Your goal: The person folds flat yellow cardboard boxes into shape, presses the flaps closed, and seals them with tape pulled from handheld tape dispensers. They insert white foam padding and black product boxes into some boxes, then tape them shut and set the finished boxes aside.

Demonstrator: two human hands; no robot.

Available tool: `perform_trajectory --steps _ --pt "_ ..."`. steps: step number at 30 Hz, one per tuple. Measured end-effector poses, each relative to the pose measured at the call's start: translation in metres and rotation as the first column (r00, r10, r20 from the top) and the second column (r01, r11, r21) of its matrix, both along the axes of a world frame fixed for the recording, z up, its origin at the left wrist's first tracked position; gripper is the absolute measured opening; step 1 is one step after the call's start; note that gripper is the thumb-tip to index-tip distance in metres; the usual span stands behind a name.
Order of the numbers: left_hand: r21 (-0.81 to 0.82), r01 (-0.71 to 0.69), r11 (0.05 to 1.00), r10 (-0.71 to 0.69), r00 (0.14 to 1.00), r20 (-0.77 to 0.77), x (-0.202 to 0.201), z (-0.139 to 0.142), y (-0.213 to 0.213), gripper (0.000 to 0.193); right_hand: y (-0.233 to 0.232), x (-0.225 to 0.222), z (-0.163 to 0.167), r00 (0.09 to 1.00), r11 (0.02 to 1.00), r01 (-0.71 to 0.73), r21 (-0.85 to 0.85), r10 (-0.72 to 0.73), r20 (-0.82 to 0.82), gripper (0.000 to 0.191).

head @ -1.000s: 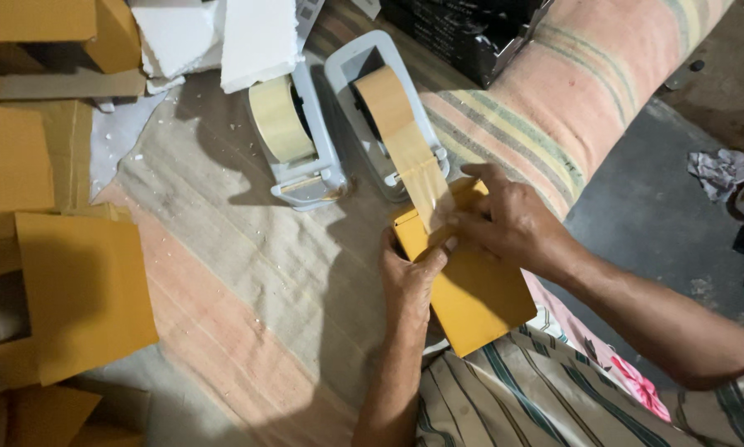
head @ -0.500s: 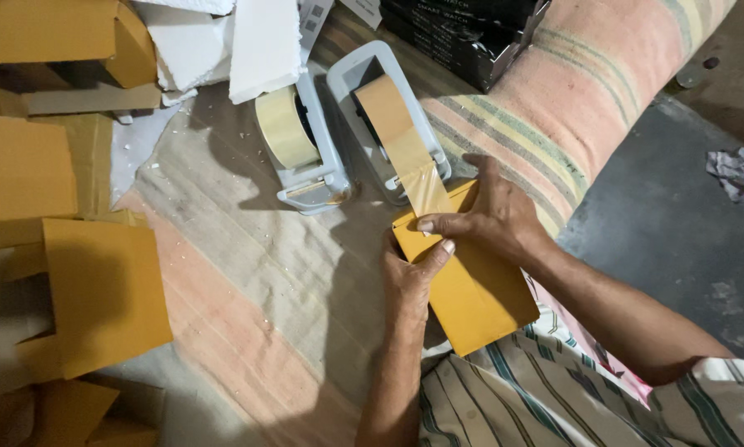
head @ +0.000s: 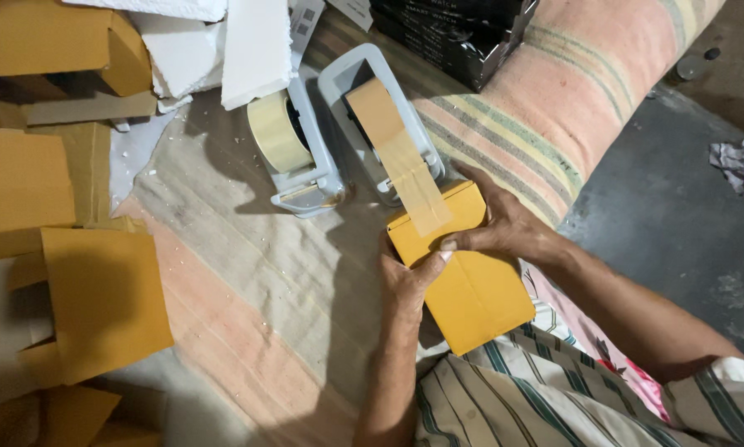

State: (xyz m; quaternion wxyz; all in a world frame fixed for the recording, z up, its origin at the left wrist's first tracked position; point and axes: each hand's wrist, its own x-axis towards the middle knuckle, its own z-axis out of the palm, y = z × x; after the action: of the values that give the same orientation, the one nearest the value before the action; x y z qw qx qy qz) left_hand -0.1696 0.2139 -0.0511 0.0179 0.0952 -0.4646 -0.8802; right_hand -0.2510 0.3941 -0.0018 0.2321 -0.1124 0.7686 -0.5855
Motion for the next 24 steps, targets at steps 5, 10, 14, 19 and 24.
perform_trajectory --steps 5,10,14,19,24 --pt "-0.082 0.015 0.997 -0.011 0.998 0.056 0.002 0.018 0.002 0.071 -0.008 0.001 0.016 0.966 0.991 0.107 -0.074 -0.086 0.244 0.108" --pt "-0.141 -0.048 0.989 0.078 0.972 0.221 -0.003 0.034 0.001 0.063 -0.016 0.002 0.023 0.968 0.988 0.154 -0.031 -0.144 0.206 0.094" --pt "-0.09 -0.079 0.993 0.099 0.963 0.249 -0.015 0.034 0.004 0.062 -0.011 0.003 0.02 0.978 0.987 0.153 -0.043 -0.145 0.152 0.086" --pt "-0.108 -0.091 0.99 0.109 0.977 0.181 -0.018 0.033 0.007 0.061 -0.01 0.0 0.01 0.975 0.983 0.173 -0.062 -0.162 0.152 0.084" --pt "-0.131 -0.092 0.987 0.113 0.98 0.164 -0.014 0.037 0.007 0.066 -0.009 0.002 0.002 0.978 0.976 0.179 -0.125 -0.163 0.131 0.089"
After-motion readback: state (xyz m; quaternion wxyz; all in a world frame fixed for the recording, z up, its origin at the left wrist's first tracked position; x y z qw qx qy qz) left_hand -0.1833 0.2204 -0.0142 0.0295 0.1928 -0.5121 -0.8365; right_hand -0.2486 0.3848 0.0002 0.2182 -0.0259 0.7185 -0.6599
